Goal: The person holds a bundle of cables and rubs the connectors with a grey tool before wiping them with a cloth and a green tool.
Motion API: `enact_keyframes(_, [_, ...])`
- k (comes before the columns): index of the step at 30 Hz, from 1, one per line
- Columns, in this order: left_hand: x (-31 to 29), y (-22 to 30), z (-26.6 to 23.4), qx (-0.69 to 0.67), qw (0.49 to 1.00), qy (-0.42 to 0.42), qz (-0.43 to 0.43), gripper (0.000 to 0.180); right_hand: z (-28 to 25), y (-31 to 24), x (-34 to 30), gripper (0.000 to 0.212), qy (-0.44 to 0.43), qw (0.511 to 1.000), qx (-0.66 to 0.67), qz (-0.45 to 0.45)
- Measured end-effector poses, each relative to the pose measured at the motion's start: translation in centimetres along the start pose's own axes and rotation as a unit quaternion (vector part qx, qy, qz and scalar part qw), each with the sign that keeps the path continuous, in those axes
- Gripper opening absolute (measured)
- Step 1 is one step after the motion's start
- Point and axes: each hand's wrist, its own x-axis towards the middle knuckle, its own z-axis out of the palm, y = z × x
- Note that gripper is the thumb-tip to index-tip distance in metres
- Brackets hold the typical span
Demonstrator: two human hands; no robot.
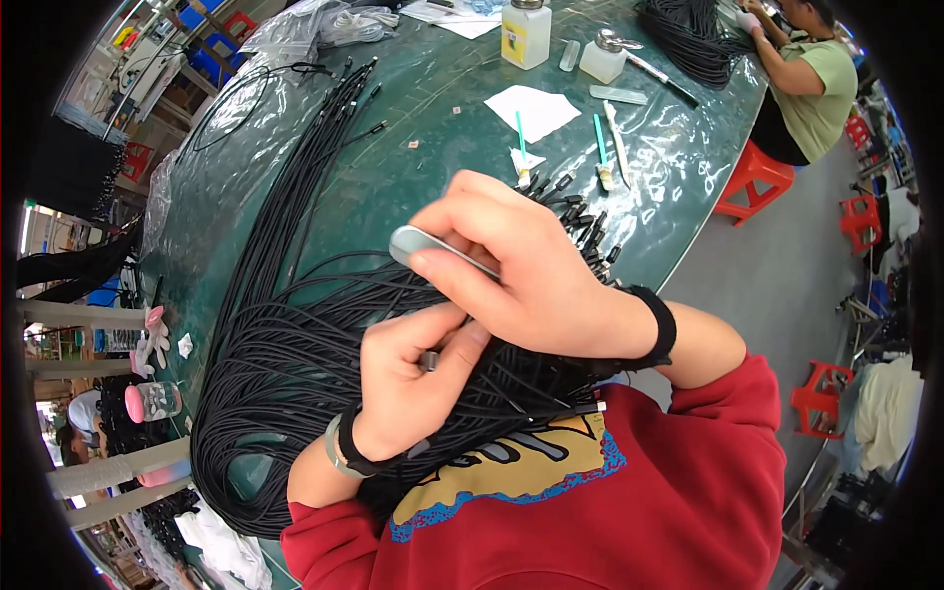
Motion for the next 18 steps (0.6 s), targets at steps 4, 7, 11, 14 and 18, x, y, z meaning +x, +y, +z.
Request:
enact_keyframes(4, [0.0, 0.2, 0.6, 0.029, 1.0, -0.009, -0.001, 0.011, -0.3, 0.3, 0.7, 0.011, 0.033, 0.998, 0.044, 0.034])
enact_keyframes(7, [0.4, 0.3, 0.3, -0.04, 0.997, 0.031, -0.055, 0.012, -1.0, -0.1, -0.4, 0.01, 0.026, 0.997, 0.049, 0.053])
enact_keyframes(11, [0.1, -0.1, 0.2, 0.032, 0.999, -0.001, -0.016, 0.011, -0.7, -0.5, -0.8, 0.009, -0.012, 0.999, 0.001, 0.049])
enact_keyframes(14, [-0.1, 0.5, 0.6, 0.097, 0.994, -0.023, 0.034, 0.009, -0.3, -0.2, 0.2, 0.008, 0.005, 0.999, -0.031, 0.032])
enact_keyframes(18, [0.3, 0.4, 0.9, 0.005, 0.999, 0.043, -0.003, 0.009, -1.1, 0.3, 0.9, 0.009, 0.041, 0.993, 0.057, 0.09])
